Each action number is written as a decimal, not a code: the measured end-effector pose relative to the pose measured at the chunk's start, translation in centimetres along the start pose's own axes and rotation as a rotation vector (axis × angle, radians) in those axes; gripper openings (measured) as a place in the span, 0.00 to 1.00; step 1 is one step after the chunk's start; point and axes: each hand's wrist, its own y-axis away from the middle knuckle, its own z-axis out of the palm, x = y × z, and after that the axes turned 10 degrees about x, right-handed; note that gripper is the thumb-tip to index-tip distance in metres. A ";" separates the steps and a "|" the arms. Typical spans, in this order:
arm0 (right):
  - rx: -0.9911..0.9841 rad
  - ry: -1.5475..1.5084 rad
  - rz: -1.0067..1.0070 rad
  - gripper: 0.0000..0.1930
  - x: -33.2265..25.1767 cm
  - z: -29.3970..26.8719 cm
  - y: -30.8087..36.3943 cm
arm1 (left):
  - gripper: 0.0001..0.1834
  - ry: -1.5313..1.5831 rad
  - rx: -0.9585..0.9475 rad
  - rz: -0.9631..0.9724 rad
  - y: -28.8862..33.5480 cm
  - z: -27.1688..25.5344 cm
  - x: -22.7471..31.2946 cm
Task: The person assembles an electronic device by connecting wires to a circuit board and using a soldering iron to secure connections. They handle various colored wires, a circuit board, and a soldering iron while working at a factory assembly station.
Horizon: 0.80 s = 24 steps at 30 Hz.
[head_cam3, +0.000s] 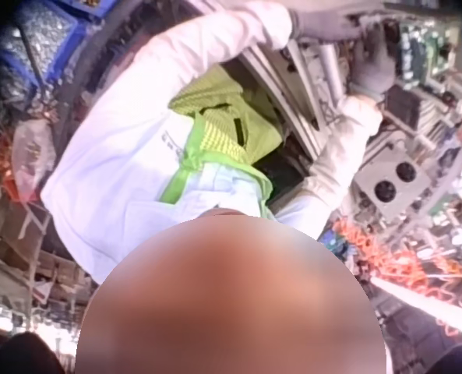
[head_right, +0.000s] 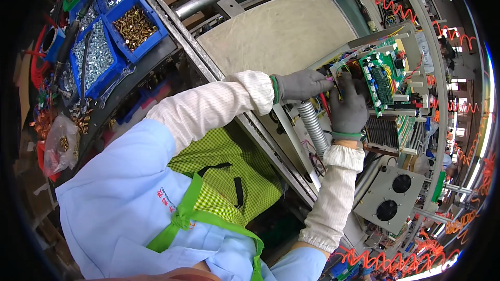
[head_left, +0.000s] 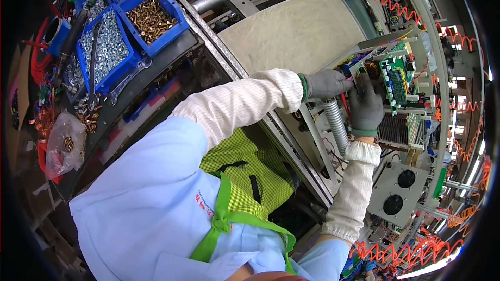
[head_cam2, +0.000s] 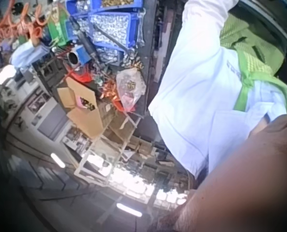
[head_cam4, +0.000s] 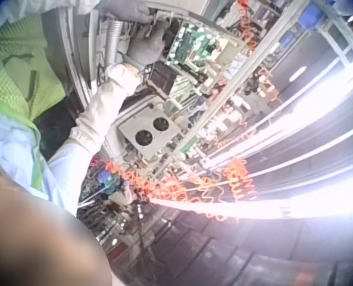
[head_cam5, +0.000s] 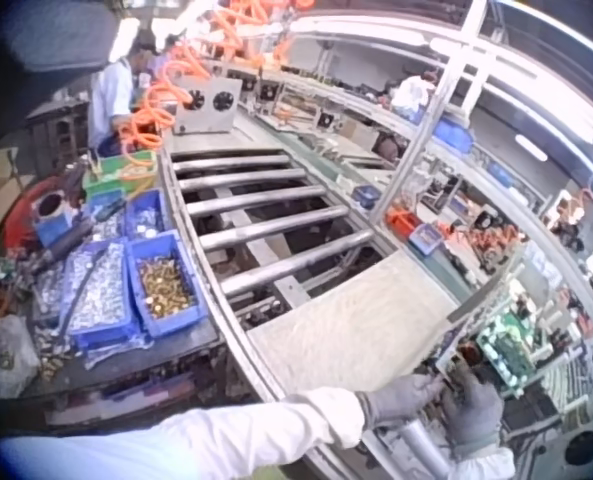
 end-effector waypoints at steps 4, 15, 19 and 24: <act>-0.056 -0.066 -0.016 0.19 0.1 0.2 -0.6 | 0.24 0.049 0.036 0.051 -0.4 0.3 -1.2; -0.055 -0.064 -0.118 0.15 1.5 1.8 -0.4 | 0.22 -0.058 0.002 0.203 -1.1 0.8 -1.9; -0.030 -0.073 -0.158 0.16 2.3 2.4 0.1 | 0.21 0.060 -0.075 0.060 -0.7 0.3 0.1; 0.016 -0.142 -0.172 0.15 2.2 2.5 0.0 | 0.24 0.234 0.014 -0.226 1.5 -0.2 4.1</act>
